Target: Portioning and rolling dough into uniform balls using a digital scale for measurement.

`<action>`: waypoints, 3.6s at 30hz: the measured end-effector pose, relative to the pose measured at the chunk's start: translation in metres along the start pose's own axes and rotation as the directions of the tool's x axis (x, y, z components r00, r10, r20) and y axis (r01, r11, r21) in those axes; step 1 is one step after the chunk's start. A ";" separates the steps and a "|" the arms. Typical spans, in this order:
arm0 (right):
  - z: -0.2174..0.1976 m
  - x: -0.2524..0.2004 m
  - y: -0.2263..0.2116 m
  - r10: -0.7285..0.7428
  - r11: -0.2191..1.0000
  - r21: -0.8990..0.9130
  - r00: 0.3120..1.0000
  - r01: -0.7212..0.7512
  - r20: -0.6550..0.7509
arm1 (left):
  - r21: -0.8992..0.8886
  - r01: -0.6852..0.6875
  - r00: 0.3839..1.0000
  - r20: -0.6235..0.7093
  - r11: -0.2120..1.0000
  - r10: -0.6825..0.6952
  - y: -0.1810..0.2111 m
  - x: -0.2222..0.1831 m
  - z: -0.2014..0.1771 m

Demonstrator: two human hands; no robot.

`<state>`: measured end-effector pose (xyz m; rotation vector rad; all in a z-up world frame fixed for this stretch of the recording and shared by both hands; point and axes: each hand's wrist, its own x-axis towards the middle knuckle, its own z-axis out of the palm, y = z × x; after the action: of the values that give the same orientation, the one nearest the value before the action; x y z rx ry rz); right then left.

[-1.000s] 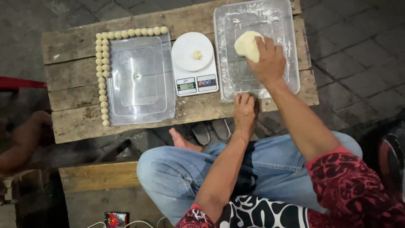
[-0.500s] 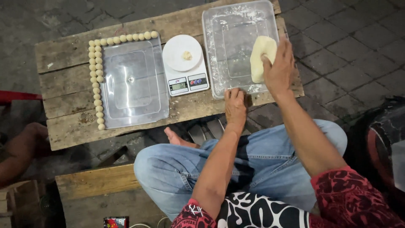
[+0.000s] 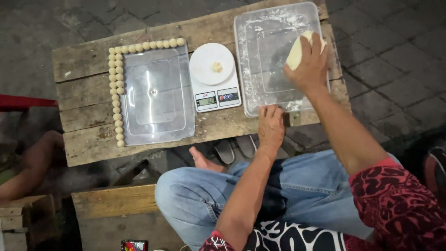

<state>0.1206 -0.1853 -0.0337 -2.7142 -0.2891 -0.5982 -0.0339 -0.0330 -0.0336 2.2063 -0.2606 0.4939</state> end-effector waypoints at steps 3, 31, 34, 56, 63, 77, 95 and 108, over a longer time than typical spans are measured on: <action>0.026 0.041 0.016 0.083 0.980 -0.176 0.994 -0.095 -0.070 | 0.035 -0.035 0.998 0.062 0.999 0.033 -0.006 0.001 0.002; 0.066 0.119 0.035 0.080 0.946 -0.322 0.985 -0.026 0.153 | -0.065 0.005 0.992 0.127 0.998 0.003 -0.005 0.010 -0.012; 0.066 0.123 0.066 0.095 0.979 -0.189 0.993 -0.080 0.075 | -0.067 0.000 0.996 0.094 0.998 0.006 -0.005 0.012 -0.009; -0.065 -0.025 0.028 0.314 0.949 -0.102 0.916 -0.298 0.248 | -0.039 -0.136 0.988 0.069 0.990 0.138 -0.021 0.007 -0.002; -0.041 -0.055 -0.019 -0.022 0.999 -0.034 0.995 0.025 0.096 | -0.043 -0.130 0.987 0.088 0.991 0.134 -0.017 0.010 -0.008; 0.009 0.001 -0.059 0.566 0.799 -0.332 0.814 -0.502 0.130 | -0.210 -0.101 0.992 0.048 0.972 0.114 -0.010 0.011 -0.016; -0.052 -0.063 -0.021 -0.027 0.964 0.261 0.962 -0.047 0.273 | -0.163 -0.132 0.991 -0.033 0.978 0.128 -0.022 0.001 0.004; -0.018 -0.092 0.039 0.280 0.948 0.156 0.960 -0.278 0.006 | -0.166 -0.137 0.990 -0.046 0.977 0.131 -0.021 0.001 0.005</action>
<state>0.0421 -0.2388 -0.0700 -2.5348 0.0532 -0.4935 -0.0242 -0.0236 -0.0509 2.0218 -0.4198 0.5625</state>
